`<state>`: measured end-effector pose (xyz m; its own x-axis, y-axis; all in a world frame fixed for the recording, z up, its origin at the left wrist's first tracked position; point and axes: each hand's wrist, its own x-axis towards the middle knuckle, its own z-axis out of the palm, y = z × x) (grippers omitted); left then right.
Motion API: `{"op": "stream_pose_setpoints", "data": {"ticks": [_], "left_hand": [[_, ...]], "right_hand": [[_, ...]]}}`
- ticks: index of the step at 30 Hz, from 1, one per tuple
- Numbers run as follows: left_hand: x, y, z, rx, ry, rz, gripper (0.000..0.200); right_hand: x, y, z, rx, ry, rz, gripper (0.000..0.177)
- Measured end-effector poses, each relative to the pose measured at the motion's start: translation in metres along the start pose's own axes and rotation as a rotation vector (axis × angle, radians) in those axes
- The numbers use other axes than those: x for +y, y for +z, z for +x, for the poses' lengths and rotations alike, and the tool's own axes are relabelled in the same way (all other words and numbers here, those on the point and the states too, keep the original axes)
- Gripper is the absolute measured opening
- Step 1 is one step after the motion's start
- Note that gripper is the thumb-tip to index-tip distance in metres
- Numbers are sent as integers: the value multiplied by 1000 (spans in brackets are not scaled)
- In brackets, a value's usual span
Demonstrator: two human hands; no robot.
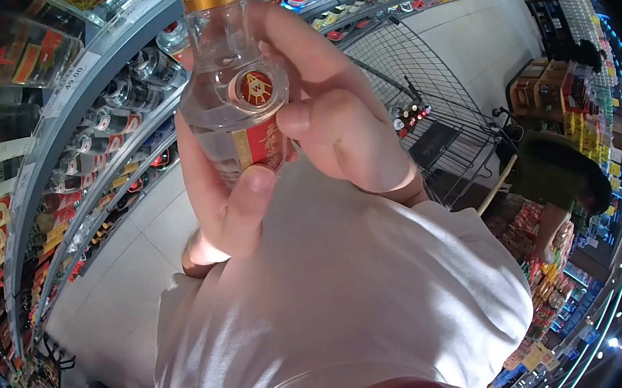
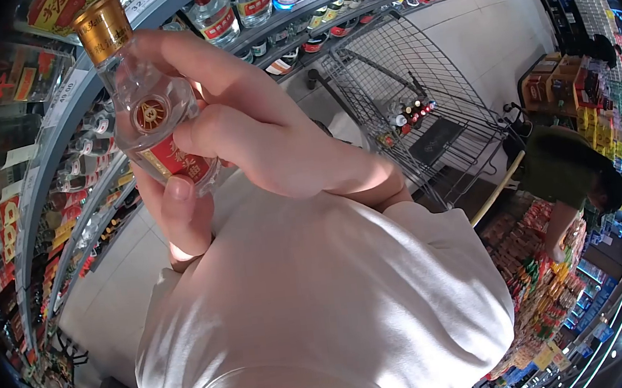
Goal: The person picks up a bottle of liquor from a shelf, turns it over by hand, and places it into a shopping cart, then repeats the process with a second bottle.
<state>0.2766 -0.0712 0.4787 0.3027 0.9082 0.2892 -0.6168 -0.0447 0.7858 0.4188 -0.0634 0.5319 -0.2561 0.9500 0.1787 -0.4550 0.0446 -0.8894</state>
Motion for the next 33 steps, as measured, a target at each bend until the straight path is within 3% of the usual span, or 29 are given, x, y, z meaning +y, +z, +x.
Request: {"op": "stream_pose_setpoints", "data": {"ticks": [11,13,17,19,20,22,23,27,29,33], "left_hand": [[0,-4,3,-27,-5,83,75],[0,-5,2,-12,-29,83,78],[0,-3,2,-7,-59,99,82],[0,1,3,48,0,45,86],[-1,-1,2,55,9,62,86],[-8,-8,0,105,63,111,88],[-10,-9,2,93,88,82,87],[-6,-1,5,54,135,36,85],[-7,-3,4,49,122,54,85],[-15,-5,3,110,180,148,86]], "right_hand": [[5,-7,-1,37,44,-8,69],[0,-2,0,69,88,-67,80],[3,-2,-2,25,68,-13,76],[10,7,-3,127,-144,19,66],[16,2,-3,111,-147,33,66],[27,-22,-1,142,-708,-891,62],[28,-28,2,33,-805,-902,56],[24,-14,-3,98,-762,-953,46],[25,-17,0,99,-861,-987,37],[27,-16,-1,122,-853,-958,35]]}}
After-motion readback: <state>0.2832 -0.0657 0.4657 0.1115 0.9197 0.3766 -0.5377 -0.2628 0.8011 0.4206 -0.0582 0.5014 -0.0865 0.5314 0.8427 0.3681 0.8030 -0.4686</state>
